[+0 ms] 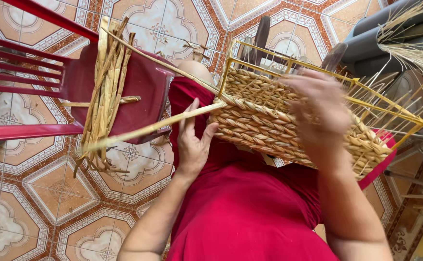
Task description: The person weaves dried palm leaves into a rectangular basket frame held on their lap. They repeatedly interlace the leaves through the vertical ribs, pull the strands tight, and adjust the basket orientation to continue the weave.
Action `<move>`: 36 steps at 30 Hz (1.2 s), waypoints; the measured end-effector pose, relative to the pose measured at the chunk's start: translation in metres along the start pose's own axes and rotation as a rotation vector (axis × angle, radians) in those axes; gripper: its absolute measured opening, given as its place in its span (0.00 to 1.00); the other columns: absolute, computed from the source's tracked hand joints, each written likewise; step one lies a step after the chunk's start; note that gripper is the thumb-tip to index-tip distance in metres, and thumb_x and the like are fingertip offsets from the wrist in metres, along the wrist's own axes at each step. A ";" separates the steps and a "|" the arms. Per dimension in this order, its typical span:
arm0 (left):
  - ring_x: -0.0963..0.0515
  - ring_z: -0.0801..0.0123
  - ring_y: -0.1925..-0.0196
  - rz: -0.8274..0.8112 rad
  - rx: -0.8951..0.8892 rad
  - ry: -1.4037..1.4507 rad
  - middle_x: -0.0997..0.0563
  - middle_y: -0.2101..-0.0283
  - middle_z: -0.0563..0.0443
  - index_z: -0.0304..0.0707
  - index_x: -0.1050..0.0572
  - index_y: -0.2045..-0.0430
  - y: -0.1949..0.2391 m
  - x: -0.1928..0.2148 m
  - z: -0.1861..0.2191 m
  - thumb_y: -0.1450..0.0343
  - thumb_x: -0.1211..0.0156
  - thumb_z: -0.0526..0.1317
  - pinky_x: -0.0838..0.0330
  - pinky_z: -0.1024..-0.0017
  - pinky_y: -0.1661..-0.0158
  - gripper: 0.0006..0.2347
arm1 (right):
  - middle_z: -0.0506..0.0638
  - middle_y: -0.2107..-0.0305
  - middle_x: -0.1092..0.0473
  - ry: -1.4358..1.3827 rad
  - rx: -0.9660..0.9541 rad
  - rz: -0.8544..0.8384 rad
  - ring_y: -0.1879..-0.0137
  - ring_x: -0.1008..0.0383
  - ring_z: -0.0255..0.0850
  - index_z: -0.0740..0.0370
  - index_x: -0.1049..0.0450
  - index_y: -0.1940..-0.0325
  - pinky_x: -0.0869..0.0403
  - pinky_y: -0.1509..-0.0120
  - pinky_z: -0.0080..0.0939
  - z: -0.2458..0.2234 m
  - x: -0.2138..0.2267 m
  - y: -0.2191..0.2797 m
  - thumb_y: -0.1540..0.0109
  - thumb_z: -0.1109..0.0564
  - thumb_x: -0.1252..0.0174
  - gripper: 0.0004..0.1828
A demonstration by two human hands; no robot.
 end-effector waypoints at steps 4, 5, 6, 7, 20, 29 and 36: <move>0.22 0.65 0.42 0.060 0.070 0.372 0.25 0.42 0.45 0.34 0.27 0.44 -0.005 -0.021 -0.016 0.23 0.36 0.40 0.25 0.69 0.41 0.15 | 0.51 0.50 0.25 0.182 0.367 -0.282 0.38 0.32 0.49 0.57 0.19 0.46 0.35 0.31 0.50 -0.051 -0.106 -0.064 0.33 0.49 0.35 0.15; 0.21 0.66 0.43 0.075 0.041 0.345 0.24 0.44 0.46 0.34 0.26 0.46 -0.006 -0.022 -0.015 0.23 0.36 0.38 0.25 0.70 0.42 0.13 | 0.51 0.53 0.25 0.285 0.348 -0.393 0.41 0.32 0.48 0.57 0.18 0.50 0.36 0.31 0.51 -0.050 -0.132 -0.075 0.34 0.45 0.36 0.16; 0.21 0.67 0.44 0.090 0.013 0.317 0.22 0.47 0.46 0.34 0.25 0.48 -0.007 -0.023 -0.015 0.23 0.36 0.37 0.25 0.72 0.42 0.11 | 0.51 0.57 0.26 0.388 0.328 -0.504 0.45 0.31 0.47 0.57 0.17 0.54 0.37 0.30 0.52 -0.047 -0.154 -0.084 0.35 0.41 0.37 0.18; 0.20 0.68 0.45 0.102 -0.015 0.291 0.21 0.49 0.47 0.35 0.25 0.50 -0.009 -0.022 -0.014 0.23 0.36 0.35 0.25 0.73 0.43 0.09 | 0.51 0.58 0.26 0.427 0.244 -0.657 0.45 0.33 0.48 0.57 0.17 0.60 0.40 0.31 0.54 -0.037 -0.173 -0.090 0.38 0.37 0.36 0.21; 0.22 0.78 0.65 -0.053 0.571 0.851 0.18 0.65 0.56 0.32 0.21 0.60 -0.021 -0.058 -0.112 0.25 0.36 0.35 0.27 0.79 0.63 0.05 | 0.43 0.81 0.28 0.092 -0.032 -0.867 0.64 0.29 0.38 0.51 0.18 0.66 0.42 0.27 0.50 -0.003 -0.187 -0.084 0.39 0.43 0.35 0.11; 0.18 0.80 0.64 -0.203 0.568 0.914 0.17 0.65 0.55 0.35 0.25 0.58 -0.070 -0.073 -0.118 0.35 0.35 0.27 0.22 0.82 0.64 0.13 | 0.46 0.72 0.22 0.125 0.198 -0.735 0.58 0.26 0.41 0.48 0.17 0.53 0.38 0.31 0.54 -0.034 -0.152 -0.077 0.38 0.50 0.37 0.10; 0.17 0.75 0.62 -0.304 0.423 0.980 0.15 0.62 0.48 0.28 0.23 0.57 -0.069 -0.075 -0.098 0.28 0.33 0.29 0.21 0.79 0.58 0.08 | 0.49 0.58 0.20 -0.346 -0.472 -0.270 0.64 0.16 0.36 0.58 0.27 0.41 0.19 0.61 0.38 0.019 -0.113 -0.034 0.32 0.61 0.44 0.14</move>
Point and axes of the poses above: each hand's wrist, its own y-axis away from the middle knuckle, its own x-axis out of the back of the hand, z = x × y, the point moved 8 cm from there along -y, towards the middle knuckle
